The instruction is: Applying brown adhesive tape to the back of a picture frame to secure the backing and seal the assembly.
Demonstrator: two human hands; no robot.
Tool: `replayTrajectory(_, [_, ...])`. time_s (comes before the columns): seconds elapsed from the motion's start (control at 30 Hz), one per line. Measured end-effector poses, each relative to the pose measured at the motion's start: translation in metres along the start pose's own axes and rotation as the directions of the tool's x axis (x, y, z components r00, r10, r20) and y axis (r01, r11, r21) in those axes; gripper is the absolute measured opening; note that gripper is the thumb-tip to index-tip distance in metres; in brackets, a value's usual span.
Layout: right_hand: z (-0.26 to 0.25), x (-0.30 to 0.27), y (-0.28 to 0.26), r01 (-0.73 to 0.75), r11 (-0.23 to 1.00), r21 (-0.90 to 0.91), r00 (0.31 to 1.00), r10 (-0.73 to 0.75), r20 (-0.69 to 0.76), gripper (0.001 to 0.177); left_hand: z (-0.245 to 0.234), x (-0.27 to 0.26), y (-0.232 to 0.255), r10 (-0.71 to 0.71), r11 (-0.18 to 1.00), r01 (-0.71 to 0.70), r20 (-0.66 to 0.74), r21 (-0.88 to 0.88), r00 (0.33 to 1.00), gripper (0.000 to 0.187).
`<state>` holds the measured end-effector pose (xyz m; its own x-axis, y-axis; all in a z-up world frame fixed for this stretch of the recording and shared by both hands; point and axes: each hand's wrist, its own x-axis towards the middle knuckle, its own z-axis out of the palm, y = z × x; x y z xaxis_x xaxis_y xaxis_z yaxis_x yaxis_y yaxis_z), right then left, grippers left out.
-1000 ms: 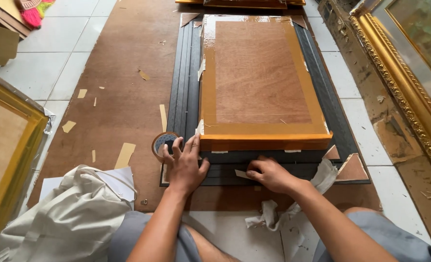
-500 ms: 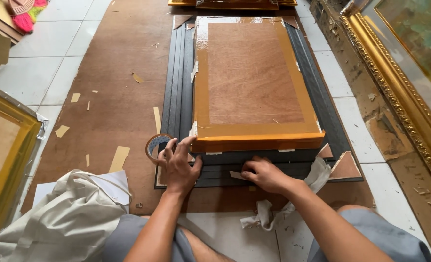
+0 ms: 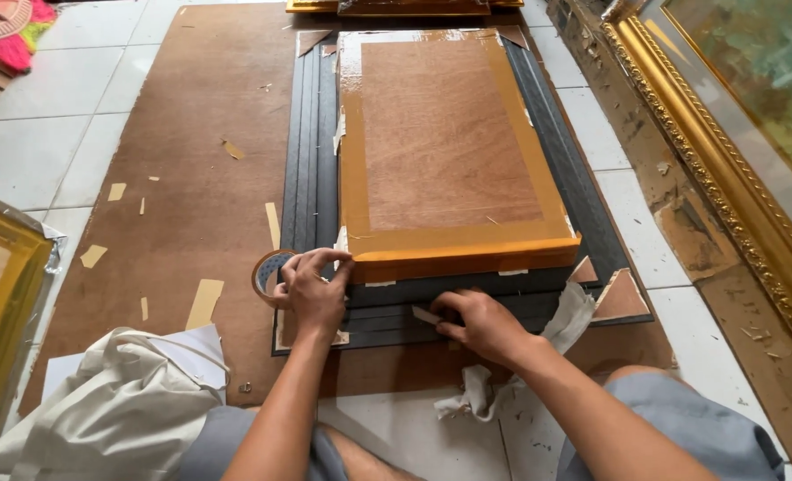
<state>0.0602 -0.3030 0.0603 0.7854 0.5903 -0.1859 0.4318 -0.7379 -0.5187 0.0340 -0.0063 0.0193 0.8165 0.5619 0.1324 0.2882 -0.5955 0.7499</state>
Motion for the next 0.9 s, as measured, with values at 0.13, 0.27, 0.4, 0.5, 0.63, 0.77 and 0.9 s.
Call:
replayTrajectory(0.13, [-0.028,0.002,0.018,-0.024,0.996,-0.087,0.970,0.003,-0.242,0.028,-0.004,0.004,0.000,0.017,1.000,-0.017,-0.003,-0.019,1.000,0.010])
replayTrajectory(0.27, [-0.062,-0.003,0.122,-0.228,0.959,0.167,0.667,0.279,-0.691,0.017,-0.010,-0.005,0.010,0.039,0.999,-0.039,-0.010,-0.017,0.999,0.009])
replayTrajectory(0.4, [-0.066,-0.026,0.183,-0.360,0.829,0.427,0.449,0.556,-0.700,0.020,-0.007,-0.006,0.008,0.049,0.999,-0.049,-0.018,-0.014,0.999,0.007])
replayTrajectory(0.5, [-0.063,-0.024,0.174,-0.298,0.756,0.583,0.523,0.640,-0.563,0.042,-0.005,-0.005,0.007,0.061,0.998,-0.061,-0.026,0.018,0.998,0.008])
replayTrajectory(0.63, [-0.070,-0.022,0.144,-0.272,0.732,0.625,0.559,0.649,-0.516,0.037,-0.007,-0.005,0.009,0.081,0.996,-0.082,-0.031,-0.025,0.996,0.009])
replayTrajectory(0.77, [-0.068,-0.025,0.153,-0.261,0.739,0.621,0.556,0.641,-0.529,0.031,-0.001,-0.002,0.003,0.098,0.995,-0.098,-0.034,0.003,0.995,0.011])
replayTrajectory(0.9, [-0.067,-0.023,0.156,-0.230,0.749,0.622,0.568,0.622,-0.539,0.030,-0.003,-0.002,0.012,0.085,0.996,-0.085,-0.035,0.007,0.996,0.014])
